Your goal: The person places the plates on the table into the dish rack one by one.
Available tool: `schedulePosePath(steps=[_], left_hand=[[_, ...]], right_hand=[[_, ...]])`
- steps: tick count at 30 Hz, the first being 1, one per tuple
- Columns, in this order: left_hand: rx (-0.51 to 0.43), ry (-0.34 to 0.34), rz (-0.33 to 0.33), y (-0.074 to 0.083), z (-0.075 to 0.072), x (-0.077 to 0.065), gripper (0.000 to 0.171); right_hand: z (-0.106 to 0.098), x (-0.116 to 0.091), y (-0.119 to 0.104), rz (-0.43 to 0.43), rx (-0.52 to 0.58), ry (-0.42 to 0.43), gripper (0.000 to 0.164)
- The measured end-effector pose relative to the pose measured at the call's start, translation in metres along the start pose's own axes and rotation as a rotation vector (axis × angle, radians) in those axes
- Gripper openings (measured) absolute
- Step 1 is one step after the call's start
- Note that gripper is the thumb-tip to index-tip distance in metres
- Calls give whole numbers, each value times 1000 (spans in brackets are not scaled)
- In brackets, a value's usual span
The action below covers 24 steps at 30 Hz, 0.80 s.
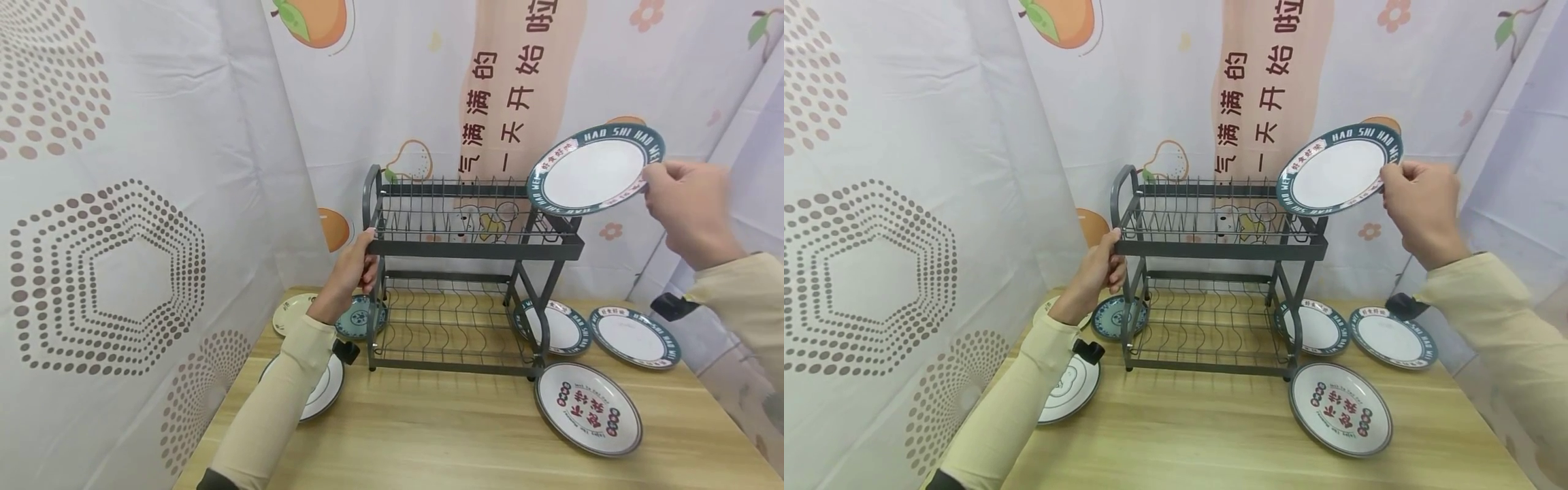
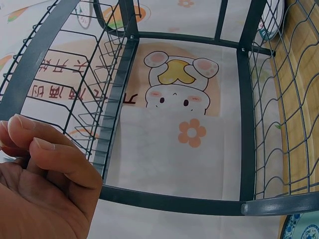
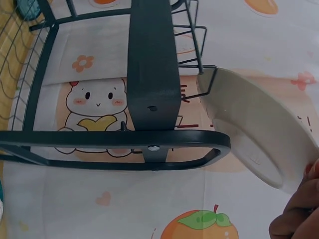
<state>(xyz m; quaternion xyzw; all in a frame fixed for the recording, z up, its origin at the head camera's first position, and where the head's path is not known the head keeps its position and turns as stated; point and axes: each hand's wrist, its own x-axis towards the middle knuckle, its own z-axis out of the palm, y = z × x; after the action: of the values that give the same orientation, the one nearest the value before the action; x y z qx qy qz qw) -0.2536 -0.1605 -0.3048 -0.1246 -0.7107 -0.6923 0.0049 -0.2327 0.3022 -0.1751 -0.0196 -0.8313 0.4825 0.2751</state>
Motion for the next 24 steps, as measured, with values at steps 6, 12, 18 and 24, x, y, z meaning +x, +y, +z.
schedulePosePath(steps=[6, 12, 18, 24], left_hand=[[1, 2, -4, 1, -1, 0, 67], [-3, -5, -8, 1, 3, -1, 66], [-5, -9, 1, -1, 4, -1, 66], [-6, -1, 7, 0, 2, 0, 67]], right_hand=[[12, 4, -4, -114, -201, 56, 41], [18, 3, -5, -180, -287, 116, 41], [32, 1, -10, -379, -321, 231, 40], [47, 2, -15, -571, -385, 290, 39]])
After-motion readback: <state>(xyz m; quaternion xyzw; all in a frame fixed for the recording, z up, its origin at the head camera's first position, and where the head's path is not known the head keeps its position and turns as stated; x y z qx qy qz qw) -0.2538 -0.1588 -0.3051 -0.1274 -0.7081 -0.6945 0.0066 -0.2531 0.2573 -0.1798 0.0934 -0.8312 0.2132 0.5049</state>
